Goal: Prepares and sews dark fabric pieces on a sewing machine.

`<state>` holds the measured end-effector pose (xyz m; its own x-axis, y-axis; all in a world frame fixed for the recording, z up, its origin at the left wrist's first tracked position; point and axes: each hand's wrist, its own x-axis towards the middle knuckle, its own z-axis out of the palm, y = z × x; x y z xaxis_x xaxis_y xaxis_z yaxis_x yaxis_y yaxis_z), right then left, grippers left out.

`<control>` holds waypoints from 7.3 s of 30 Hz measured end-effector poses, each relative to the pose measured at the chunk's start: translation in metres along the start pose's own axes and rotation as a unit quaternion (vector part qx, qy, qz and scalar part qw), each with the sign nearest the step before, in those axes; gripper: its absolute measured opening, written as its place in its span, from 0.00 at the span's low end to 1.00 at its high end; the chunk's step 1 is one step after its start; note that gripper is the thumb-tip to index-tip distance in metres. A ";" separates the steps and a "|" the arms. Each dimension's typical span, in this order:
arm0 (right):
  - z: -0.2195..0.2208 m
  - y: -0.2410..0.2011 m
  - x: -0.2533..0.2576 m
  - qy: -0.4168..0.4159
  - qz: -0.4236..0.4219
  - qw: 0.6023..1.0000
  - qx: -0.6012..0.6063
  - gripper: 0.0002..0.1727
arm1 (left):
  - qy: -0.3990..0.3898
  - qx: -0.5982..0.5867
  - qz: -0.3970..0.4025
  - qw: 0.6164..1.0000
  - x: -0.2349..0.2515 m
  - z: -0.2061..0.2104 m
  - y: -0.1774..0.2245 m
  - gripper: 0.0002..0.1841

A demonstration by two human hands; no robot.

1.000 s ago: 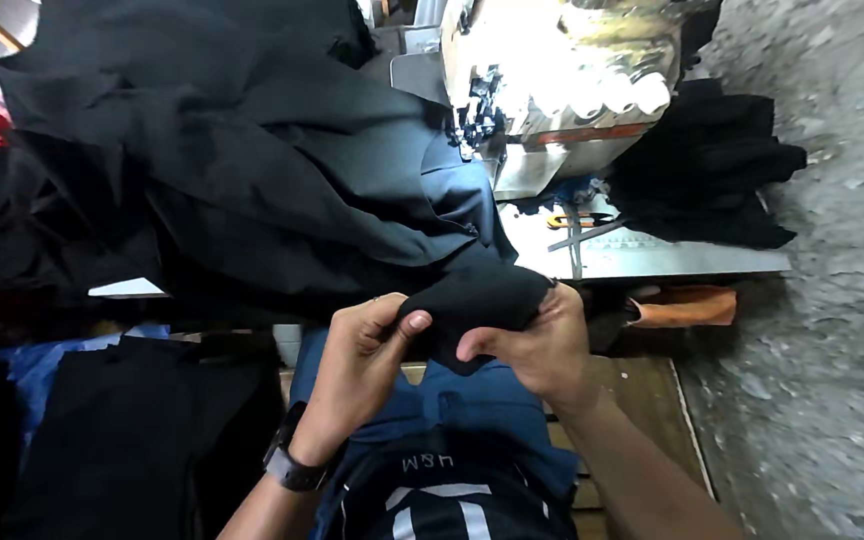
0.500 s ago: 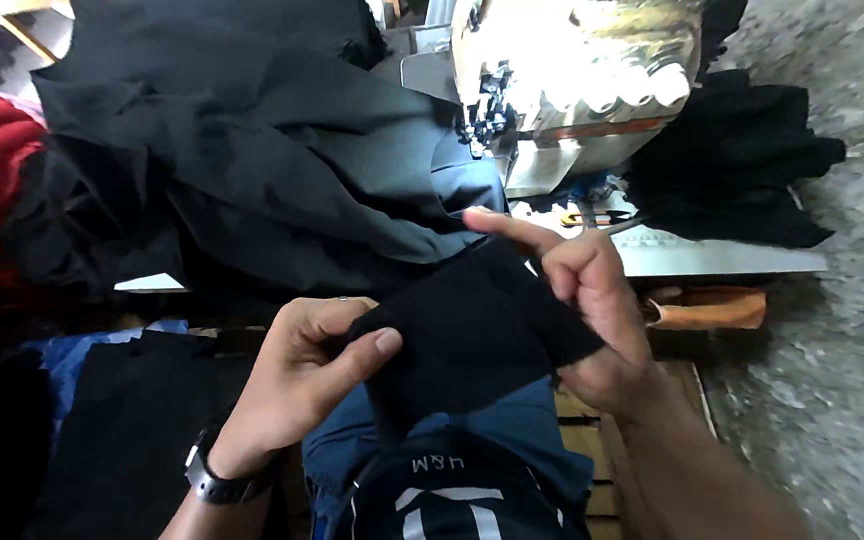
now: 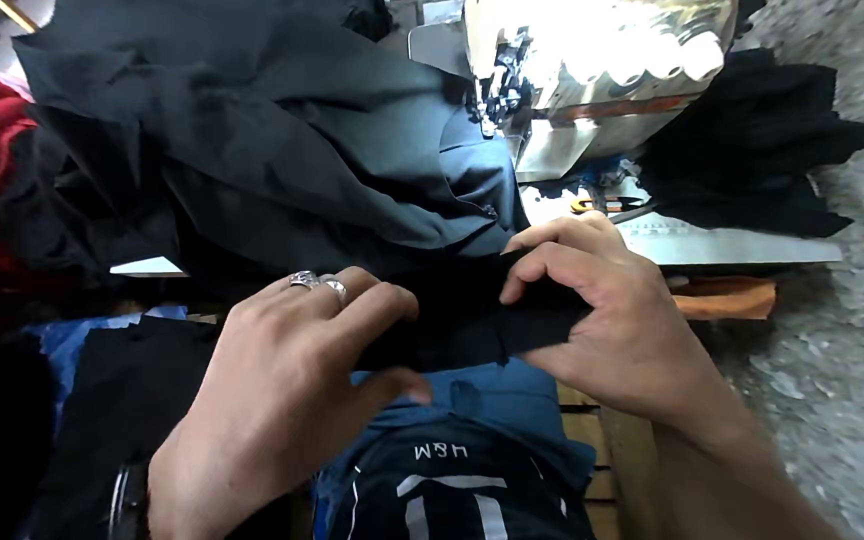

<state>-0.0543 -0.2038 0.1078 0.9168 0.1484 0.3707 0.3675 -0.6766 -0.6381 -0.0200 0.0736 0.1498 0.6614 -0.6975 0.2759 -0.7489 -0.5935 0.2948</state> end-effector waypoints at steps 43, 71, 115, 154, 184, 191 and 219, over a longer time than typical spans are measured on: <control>-0.001 0.026 -0.017 -0.069 0.011 0.943 0.327 0.06 | 0.206 -0.377 -0.184 0.884 0.030 0.050 0.006 0.08; 0.010 0.056 0.016 -0.020 0.211 0.886 0.413 0.06 | 0.191 -0.297 -0.157 0.922 0.089 0.069 -0.018 0.09; 0.039 0.147 0.057 0.060 0.209 0.926 0.308 0.09 | 0.210 -0.139 -0.031 0.967 0.205 0.130 -0.096 0.09; 0.042 0.100 0.053 0.109 0.207 0.920 0.314 0.08 | 0.110 -0.100 -0.108 0.983 0.241 0.138 -0.118 0.17; 0.040 0.106 0.094 0.110 0.264 0.945 0.159 0.16 | 0.053 -0.149 0.041 0.987 0.128 0.065 -0.137 0.05; 0.021 0.076 0.052 0.178 0.156 0.971 -0.040 0.25 | 0.072 -0.227 0.040 0.970 0.156 0.046 -0.087 0.09; 0.019 0.037 -0.010 0.244 -0.003 0.963 0.117 0.21 | 0.081 -0.713 -0.321 0.618 0.113 0.114 0.024 0.15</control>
<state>-0.0468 -0.2168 0.0681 0.7534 -0.2439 0.6107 0.4494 -0.4870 -0.7489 0.0320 -0.0656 0.0843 0.8849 -0.3847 -0.2627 0.3921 0.3106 0.8659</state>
